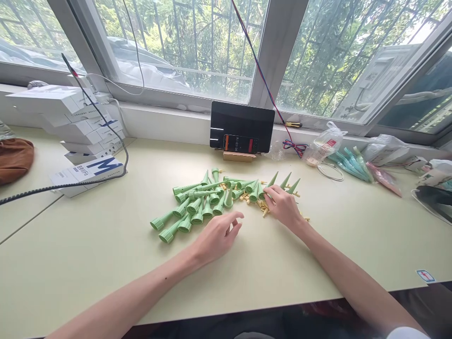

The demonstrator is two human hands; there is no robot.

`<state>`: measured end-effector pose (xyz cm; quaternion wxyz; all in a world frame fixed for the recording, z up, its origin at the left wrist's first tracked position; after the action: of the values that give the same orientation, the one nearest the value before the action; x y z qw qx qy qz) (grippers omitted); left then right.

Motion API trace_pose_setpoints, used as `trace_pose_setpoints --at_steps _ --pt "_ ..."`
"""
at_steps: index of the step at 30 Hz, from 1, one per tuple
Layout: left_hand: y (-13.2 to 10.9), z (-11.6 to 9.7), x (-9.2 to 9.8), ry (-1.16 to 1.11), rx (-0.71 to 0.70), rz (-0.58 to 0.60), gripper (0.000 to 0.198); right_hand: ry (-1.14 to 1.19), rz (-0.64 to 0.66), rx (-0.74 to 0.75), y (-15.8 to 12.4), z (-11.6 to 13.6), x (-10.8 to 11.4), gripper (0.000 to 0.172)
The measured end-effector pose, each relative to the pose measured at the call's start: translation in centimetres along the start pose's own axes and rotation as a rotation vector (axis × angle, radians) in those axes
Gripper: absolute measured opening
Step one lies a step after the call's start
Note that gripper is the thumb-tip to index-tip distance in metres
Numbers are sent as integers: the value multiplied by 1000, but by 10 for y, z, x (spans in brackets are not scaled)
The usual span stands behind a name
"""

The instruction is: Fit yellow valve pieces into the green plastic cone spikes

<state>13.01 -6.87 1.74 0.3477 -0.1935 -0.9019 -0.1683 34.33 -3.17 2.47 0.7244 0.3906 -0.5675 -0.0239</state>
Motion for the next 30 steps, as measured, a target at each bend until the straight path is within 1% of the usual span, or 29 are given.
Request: trace_pose_setpoints --at_steps 4,7,9,11,14,15,16,17,19,23,26,30 --pt "0 0 0 9 13 3 23 45 -97 5 -1 6 5 20" --pt "0 0 0 -23 31 8 23 80 -183 39 -1 16 11 18" --pt "1 1 0 -85 50 8 25 102 -228 109 -3 28 14 17" --pt "2 0 1 -178 86 24 29 132 -231 212 -5 43 15 19" --pt "2 0 2 -330 158 63 36 191 -228 365 -11 67 13 28" --pt "2 0 3 -373 177 74 37 210 -209 410 -13 74 12 31" --pt "3 0 3 -410 191 83 38 224 -185 440 -14 80 10 33" --pt "3 0 3 -444 200 91 39 238 -190 457 -15 84 10 35" --pt "2 0 3 -505 211 116 38 254 -185 462 -15 89 11 36" --pt "3 1 0 -598 228 171 37 277 -213 454 -12 91 16 35" --pt "3 3 0 -618 242 171 35 291 -240 457 -12 90 18 37" --pt "4 5 -1 -633 256 173 36 311 -243 418 -14 85 14 39"
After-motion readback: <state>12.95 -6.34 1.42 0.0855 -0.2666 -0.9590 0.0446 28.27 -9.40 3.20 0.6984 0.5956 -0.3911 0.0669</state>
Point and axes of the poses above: each hand's wrist, its own y-axis towards the middle knuckle, its own x-axis out of the back of the hand, z = x × y, the point moved 5 cm from there along y, towards the middle knuckle, and after that the axes turned 10 degrees about x, right-handed, at the moved point
